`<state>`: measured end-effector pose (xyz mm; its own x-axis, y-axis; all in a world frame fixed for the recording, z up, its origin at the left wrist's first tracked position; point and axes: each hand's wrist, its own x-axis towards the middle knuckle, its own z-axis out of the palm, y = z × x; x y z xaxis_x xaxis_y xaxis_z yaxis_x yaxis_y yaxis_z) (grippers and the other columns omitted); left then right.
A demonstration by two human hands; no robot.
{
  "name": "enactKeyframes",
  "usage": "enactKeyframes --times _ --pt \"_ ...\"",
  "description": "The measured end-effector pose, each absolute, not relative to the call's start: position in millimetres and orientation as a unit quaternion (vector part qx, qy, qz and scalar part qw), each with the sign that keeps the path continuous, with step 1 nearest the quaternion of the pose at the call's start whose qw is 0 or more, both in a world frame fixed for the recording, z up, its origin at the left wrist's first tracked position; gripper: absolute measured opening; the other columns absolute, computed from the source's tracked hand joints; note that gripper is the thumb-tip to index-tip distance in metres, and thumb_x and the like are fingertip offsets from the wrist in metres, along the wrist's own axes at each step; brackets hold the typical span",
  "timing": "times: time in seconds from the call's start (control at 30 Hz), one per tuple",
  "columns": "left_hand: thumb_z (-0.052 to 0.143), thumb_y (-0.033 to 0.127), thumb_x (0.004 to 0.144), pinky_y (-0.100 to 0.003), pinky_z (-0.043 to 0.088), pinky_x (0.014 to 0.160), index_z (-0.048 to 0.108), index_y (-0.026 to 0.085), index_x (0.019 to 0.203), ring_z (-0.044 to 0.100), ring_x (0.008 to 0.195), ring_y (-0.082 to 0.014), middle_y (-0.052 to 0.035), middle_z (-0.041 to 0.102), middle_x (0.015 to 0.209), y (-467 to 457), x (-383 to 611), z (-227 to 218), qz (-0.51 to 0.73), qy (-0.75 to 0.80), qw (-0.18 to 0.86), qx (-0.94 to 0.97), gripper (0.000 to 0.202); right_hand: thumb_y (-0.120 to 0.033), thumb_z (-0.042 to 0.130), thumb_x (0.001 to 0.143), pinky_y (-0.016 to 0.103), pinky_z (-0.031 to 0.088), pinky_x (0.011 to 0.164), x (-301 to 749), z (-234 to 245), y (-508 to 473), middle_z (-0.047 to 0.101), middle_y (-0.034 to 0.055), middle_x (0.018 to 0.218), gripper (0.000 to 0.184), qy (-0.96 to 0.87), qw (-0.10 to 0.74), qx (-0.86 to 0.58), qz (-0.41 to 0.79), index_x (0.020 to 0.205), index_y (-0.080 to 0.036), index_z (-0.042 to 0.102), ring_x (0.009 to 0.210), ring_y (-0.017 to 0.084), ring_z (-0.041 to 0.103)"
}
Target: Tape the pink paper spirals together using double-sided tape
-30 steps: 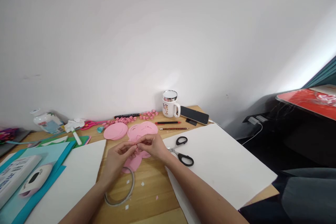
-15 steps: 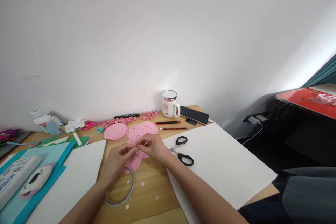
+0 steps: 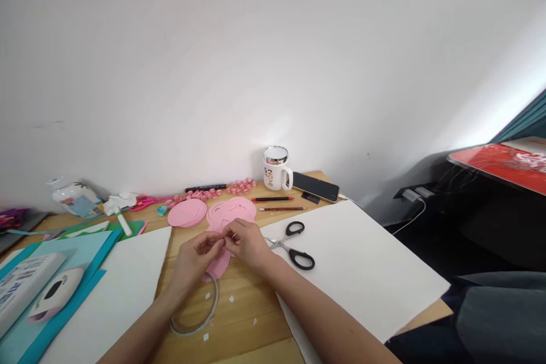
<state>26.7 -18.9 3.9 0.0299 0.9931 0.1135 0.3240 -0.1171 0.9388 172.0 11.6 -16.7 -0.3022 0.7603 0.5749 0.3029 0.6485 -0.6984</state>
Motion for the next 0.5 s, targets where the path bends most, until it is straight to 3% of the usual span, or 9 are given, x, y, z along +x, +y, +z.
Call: enactKeyframes --times 0.13,0.5 --pt "0.065 0.029 0.064 -0.029 0.052 0.065 0.062 0.013 0.086 0.064 0.071 -0.0194 -0.0073 0.068 0.076 -20.5 30.6 6.4 0.483 0.537 0.424 0.546 0.027 -0.011 0.051 0.071 0.019 0.048 0.054 168.0 -13.7 7.8 0.059 0.0014 0.071 0.010 -0.721 0.520 -0.369 0.270 0.072 -0.018 0.059 0.061 0.010 0.056" --pt "0.066 0.031 0.065 -0.030 0.054 0.069 0.066 0.013 0.083 0.067 0.071 -0.0203 -0.0081 0.072 0.079 -22.5 32.0 8.7 0.503 0.544 0.439 0.508 0.026 -0.018 0.056 0.070 0.022 0.053 0.057 160.3 -13.9 4.8 0.063 0.0040 0.074 0.010 -0.629 0.548 -0.393 0.386 0.076 -0.016 0.063 0.064 0.013 0.060"
